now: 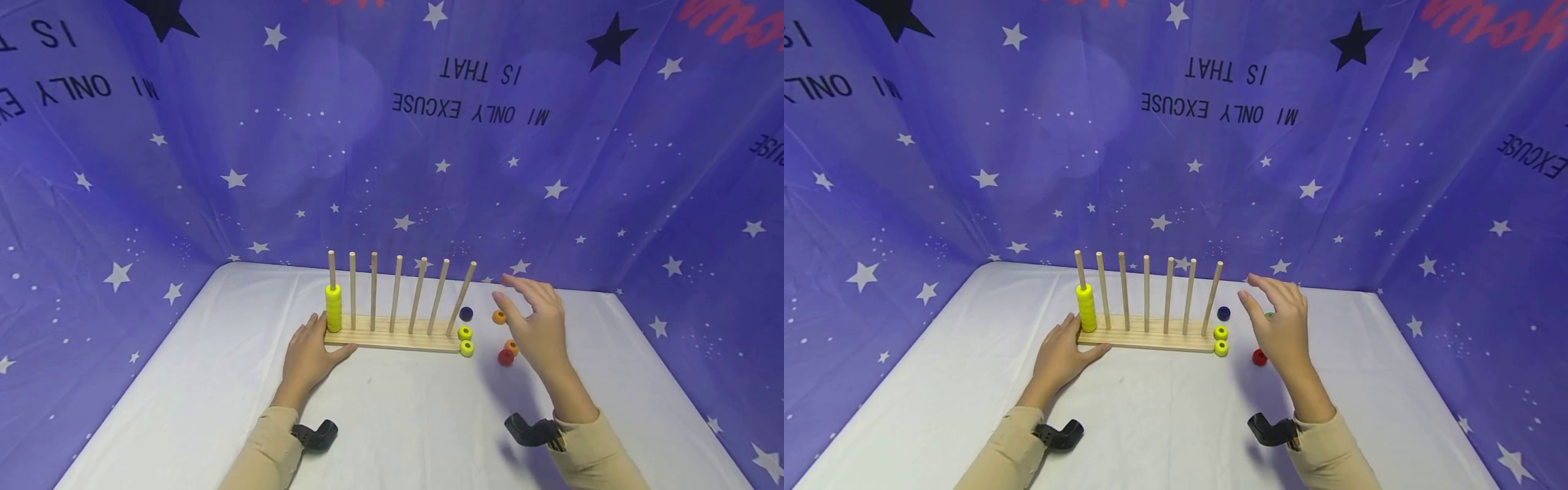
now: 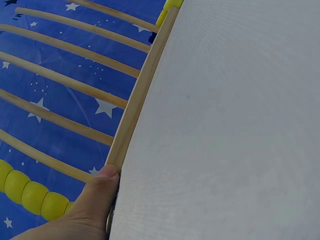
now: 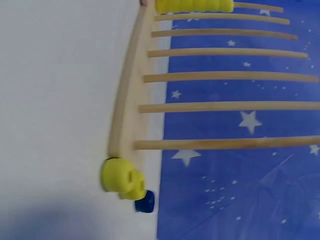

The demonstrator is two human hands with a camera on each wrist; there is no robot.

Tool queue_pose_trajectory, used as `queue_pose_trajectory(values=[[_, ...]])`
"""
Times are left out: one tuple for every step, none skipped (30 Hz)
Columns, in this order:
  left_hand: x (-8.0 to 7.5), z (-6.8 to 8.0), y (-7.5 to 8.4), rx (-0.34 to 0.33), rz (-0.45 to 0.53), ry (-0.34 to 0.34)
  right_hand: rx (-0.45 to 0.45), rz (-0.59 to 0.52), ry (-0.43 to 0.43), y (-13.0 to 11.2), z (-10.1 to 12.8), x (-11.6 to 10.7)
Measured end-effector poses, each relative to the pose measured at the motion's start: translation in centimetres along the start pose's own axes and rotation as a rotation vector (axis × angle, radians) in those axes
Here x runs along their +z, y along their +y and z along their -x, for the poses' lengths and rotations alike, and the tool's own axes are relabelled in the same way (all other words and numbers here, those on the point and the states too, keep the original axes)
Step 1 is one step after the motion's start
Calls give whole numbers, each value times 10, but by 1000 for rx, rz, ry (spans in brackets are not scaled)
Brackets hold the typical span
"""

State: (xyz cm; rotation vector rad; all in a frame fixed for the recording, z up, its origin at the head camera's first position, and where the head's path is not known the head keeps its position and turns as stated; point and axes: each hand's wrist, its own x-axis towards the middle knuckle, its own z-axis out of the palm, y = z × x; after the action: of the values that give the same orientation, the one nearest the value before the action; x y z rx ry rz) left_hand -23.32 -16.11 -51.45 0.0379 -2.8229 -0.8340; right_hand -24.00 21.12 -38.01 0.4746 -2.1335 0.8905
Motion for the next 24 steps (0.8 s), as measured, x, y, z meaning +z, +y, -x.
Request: queue_pose_trajectory(values=[[0,0,0,0,0,0,6,4,-16,3,3,1],[0,0,-1,-1,0,0,13,9,-32,6,5,2],[0,0,-1,-2,1,-1,22,13,-51,8,8,4],[0,0,-1,-3,0,-3,27,13,-66,11,11,5],[1,-1,-2,-4,0,-4,35,19,-84,14,15,7],[1,-1,-2,-4,0,-4,44,25,-103,16,18,9],[1,-1,-2,-4,0,-4,54,27,-119,19,22,11],[1,-1,-2,-3,-1,-5,69,30,-136,22,25,12],[1,-1,-2,-4,0,-5,87,30,-155,24,29,15],[1,-1,-2,-5,1,-6,104,37,-173,27,32,17],[1,-1,-2,-5,1,-6,122,40,-193,30,35,19],[1,-1,-2,-6,3,-7,138,44,-213,32,38,21],[1,-1,-2,-7,3,-8,152,49,-231,35,41,24],[1,-1,-2,-7,3,-9,167,54,-251,37,44,26],[1,-1,-2,-7,3,-10,180,59,-269,39,46,28],[1,-1,-2,-7,1,-10,186,66,-287,40,49,30],[1,-1,-2,-7,-2,-11,194,70,-305,42,51,31],[1,-1,-2,-7,-3,-12,199,78,-324,43,54,33],[2,-1,-2,-7,-3,-13,202,83,-339,45,56,34],[2,-1,-3,-6,-6,-14,208,84,-351,46,58,35],[2,-1,-3,-6,-8,-13,211,87,-364,47,60,36],[2,-1,-3,-5,-9,-12,215,89,-375,48,62,37],[2,-1,-3,-5,-8,-11,218,90,-385,50,63,38],[1,-1,-3,-4,-8,-10,219,89,-393,52,65,39]])
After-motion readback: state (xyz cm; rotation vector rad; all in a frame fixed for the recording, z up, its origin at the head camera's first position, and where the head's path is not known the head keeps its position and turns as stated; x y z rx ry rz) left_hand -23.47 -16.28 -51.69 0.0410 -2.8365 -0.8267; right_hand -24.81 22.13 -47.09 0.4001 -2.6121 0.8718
